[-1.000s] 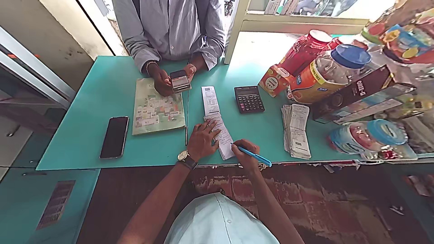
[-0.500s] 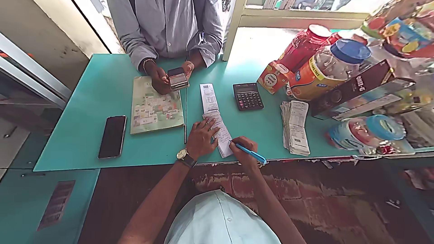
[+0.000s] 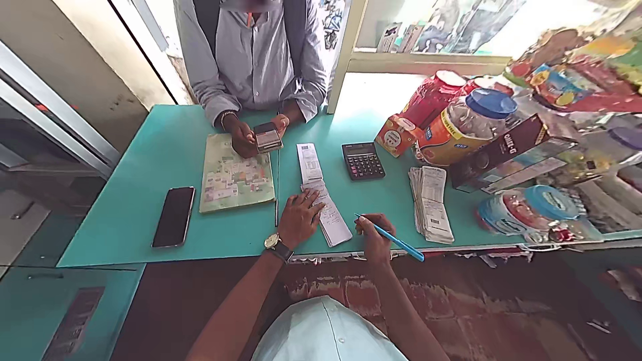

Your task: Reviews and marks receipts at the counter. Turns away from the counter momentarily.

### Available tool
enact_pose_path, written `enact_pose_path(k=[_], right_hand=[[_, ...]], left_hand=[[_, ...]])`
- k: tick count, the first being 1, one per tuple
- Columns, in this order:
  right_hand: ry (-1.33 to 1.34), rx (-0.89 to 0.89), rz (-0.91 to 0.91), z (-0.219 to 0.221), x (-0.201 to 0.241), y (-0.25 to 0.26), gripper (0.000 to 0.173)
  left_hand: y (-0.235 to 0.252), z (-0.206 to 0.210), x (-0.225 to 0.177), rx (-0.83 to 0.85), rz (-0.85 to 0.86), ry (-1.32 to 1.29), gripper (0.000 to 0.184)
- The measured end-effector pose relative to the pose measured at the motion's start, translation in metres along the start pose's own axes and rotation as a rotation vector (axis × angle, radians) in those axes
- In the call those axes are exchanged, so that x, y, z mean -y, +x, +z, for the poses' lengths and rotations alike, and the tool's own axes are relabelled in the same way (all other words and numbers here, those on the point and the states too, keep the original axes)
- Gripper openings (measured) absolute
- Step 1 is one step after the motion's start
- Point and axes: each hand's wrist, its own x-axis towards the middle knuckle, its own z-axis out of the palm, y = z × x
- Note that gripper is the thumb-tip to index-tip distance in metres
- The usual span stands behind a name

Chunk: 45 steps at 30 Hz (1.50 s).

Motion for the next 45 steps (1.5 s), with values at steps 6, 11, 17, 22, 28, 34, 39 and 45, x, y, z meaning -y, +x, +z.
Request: enact_pose_path(k=[6,11,17,22,28,34,39,45], right_hand=[[-0.144,0.08,-0.024,0.015,0.024,-0.012,0.014],[-0.166,0.192,-0.103,0.021,0.032,-0.015,0.014],[-0.194,0.111,-0.041,0.011,0.004,-0.014,0.015],[-0.209,0.11,0.002,0.011,0.004,-0.013,0.015],[-0.221,0.101,0.015,0.01,-0.002,-0.013,0.013],[-0.247,0.128,0.095,0.011,0.003,-0.002,0.016],[-0.457,0.369,-0.057,0.033,0.04,0.047,0.046],[-0.724,0.301,-0.432,0.036,0.084,0.019,0.033]], left_hand=[[0.0,0.0,-0.001,-0.017,-0.006,0.026,0.047],[-0.002,0.0,-0.001,-0.064,-0.047,-0.009,0.055],[-0.003,0.0,-0.001,-0.107,-0.054,-0.049,0.056],[-0.004,-0.001,-0.003,-0.172,-0.055,-0.102,0.053],[-0.006,-0.001,0.003,-0.353,-0.174,-0.22,0.05],[-0.002,-0.002,0.014,-0.379,-0.24,-0.341,0.049],[0.0,0.0,0.013,-0.323,-0.238,-0.242,0.05],[0.025,-0.02,0.003,-0.26,-0.486,-0.504,0.072]])
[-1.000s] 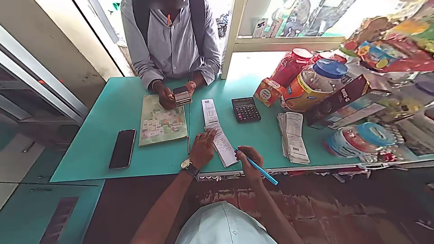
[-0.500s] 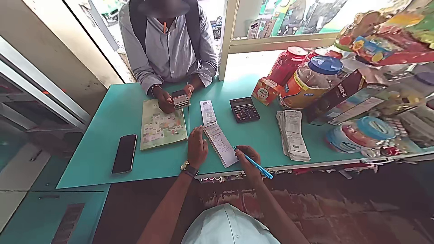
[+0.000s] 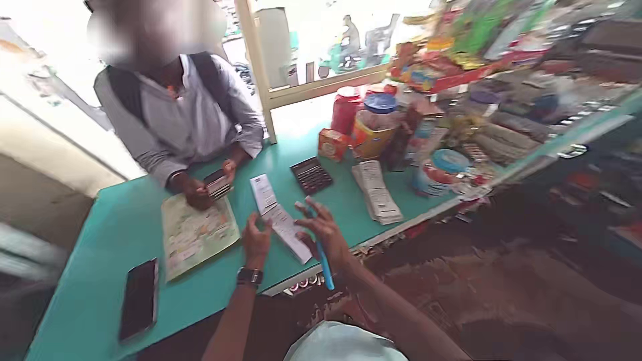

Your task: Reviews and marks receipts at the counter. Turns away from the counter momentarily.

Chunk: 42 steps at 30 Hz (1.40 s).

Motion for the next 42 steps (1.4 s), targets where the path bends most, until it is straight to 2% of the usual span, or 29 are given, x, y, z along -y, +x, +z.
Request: enact_pose_path(k=[3,5,6,9,12,15,16,20,22,25,27,31,35,40,42], right_hand=[[0.056,0.209,0.274,0.03,-0.023,-0.041,0.042],[-0.086,0.35,0.355,0.046,-0.04,-0.051,0.053],[-0.151,0.377,0.361,0.048,-0.044,-0.053,0.052],[-0.133,0.385,0.401,0.051,-0.041,-0.05,0.046],[-0.149,0.367,0.376,0.053,-0.046,-0.054,0.041],[-0.162,0.332,0.335,0.054,-0.051,-0.055,0.039],[-0.163,0.33,0.331,0.054,-0.051,-0.057,0.039],[-0.186,0.308,0.298,0.057,-0.051,-0.056,0.038],[-0.19,0.293,0.284,0.058,-0.052,-0.056,0.038],[-0.005,0.21,0.378,0.05,-0.051,-0.06,0.034],[0.25,-0.008,0.51,0.044,-0.051,-0.059,0.028],[0.576,-0.193,0.538,0.028,-0.069,-0.058,0.029],[0.763,-0.1,0.602,0.011,-0.044,-0.038,0.027],[0.839,0.026,0.354,0.008,-0.008,-0.004,0.044],[0.924,0.108,0.339,0.009,-0.006,-0.004,0.055]], left_hand=[[0.037,0.004,-0.007,-0.003,-0.183,-0.105,0.102],[0.056,0.008,-0.019,0.009,-0.233,-0.227,0.109],[0.061,0.012,-0.026,0.031,-0.212,-0.284,0.109],[0.066,0.011,-0.024,0.107,-0.125,-0.281,0.099],[0.067,0.015,-0.017,0.152,-0.062,-0.299,0.081],[0.058,0.017,-0.022,0.163,0.044,-0.354,0.072],[0.051,0.017,-0.022,0.144,0.097,-0.311,0.07],[0.028,0.016,-0.016,0.079,0.445,0.198,0.059],[0.024,0.017,-0.009,0.021,0.543,0.244,0.057],[0.021,0.013,-0.002,-0.063,0.552,0.064,0.046],[0.024,0.001,-0.006,-0.132,0.563,-0.091,0.047],[0.016,-0.029,-0.023,-0.291,0.676,-0.28,0.036],[-0.012,-0.051,-0.047,-0.346,0.74,-0.381,0.019],[-0.038,-0.051,-0.066,-0.334,0.825,-0.383,0.018],[-0.047,-0.049,-0.07,-0.329,0.816,-0.422,0.016]])
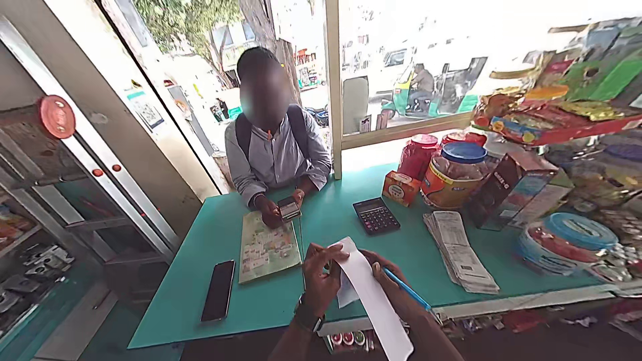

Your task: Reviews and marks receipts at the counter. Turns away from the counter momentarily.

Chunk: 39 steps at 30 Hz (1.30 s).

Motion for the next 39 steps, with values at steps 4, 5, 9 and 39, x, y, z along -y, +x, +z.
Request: enact_pose_path(k=[4,5,9,39], right_hand=[[0.195,0.075,0.135,0.006,0.007,-0.01,0.048],[0.231,0.091,0.147,0.007,0.007,-0.014,0.048],[0.243,0.004,0.109,0.015,0.011,-0.021,0.026],[0.026,-0.967,0.175,-0.191,0.087,-0.149,0.032]], left_hand=[[-0.011,0.004,-0.006,-0.026,0.009,-0.112,0.01],[-0.016,0.005,-0.006,-0.018,0.017,-0.147,0.009],[-0.022,0.003,-0.01,0.081,0.009,-0.1,0.013],[0.013,0.297,0.005,0.89,-0.195,0.146,0.025]])
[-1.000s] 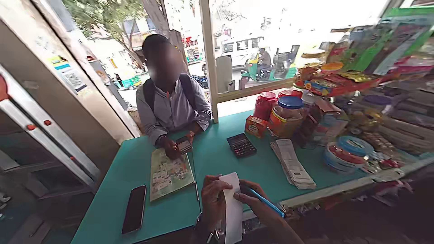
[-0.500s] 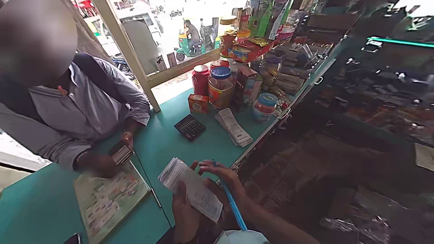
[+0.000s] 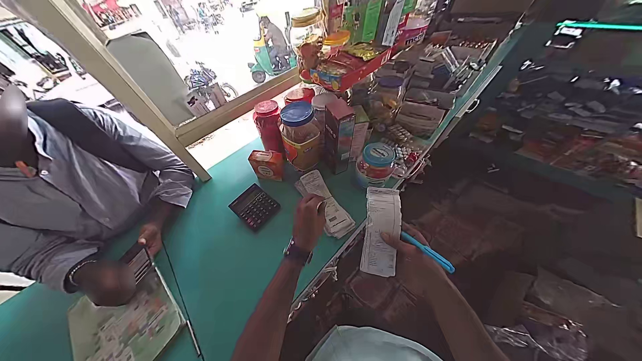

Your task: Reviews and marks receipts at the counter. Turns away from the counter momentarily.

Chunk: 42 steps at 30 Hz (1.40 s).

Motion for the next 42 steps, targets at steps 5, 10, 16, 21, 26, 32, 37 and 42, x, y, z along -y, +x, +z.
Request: enact_pose_path(k=[5,10,16,21,26,32,37,42], right_hand=[[-0.058,0.223,-0.184,-0.002,0.024,0.061,0.043],[-0.392,0.326,-0.436,0.043,0.031,0.136,0.03],[-0.499,0.412,-0.407,0.113,-0.007,0.202,0.027],[-0.49,0.445,-0.295,0.121,-0.041,0.211,0.034],[-0.626,0.55,-0.187,0.103,-0.054,0.204,0.041],[-0.587,0.523,-0.23,0.094,-0.064,0.208,0.032],[-0.477,0.685,-0.04,0.092,-0.052,0.211,0.041],[-0.578,0.796,-0.012,0.079,-0.044,0.219,0.04]], left_hand=[[0.056,0.035,0.009,0.33,-0.303,0.294,0.032],[0.05,0.053,0.001,0.304,-0.283,0.528,0.03],[0.027,0.051,0.007,0.042,-0.403,-0.111,0.026],[0.007,0.073,0.012,-0.237,-0.447,-0.333,0.031],[0.005,0.093,0.012,-0.551,-0.341,-0.212,0.013],[0.001,0.095,0.007,-0.664,-0.27,-0.364,0.022],[0.009,0.09,0.006,-0.789,-0.467,-0.614,0.038],[0.015,0.08,0.01,-0.796,-0.547,-0.694,0.027]])
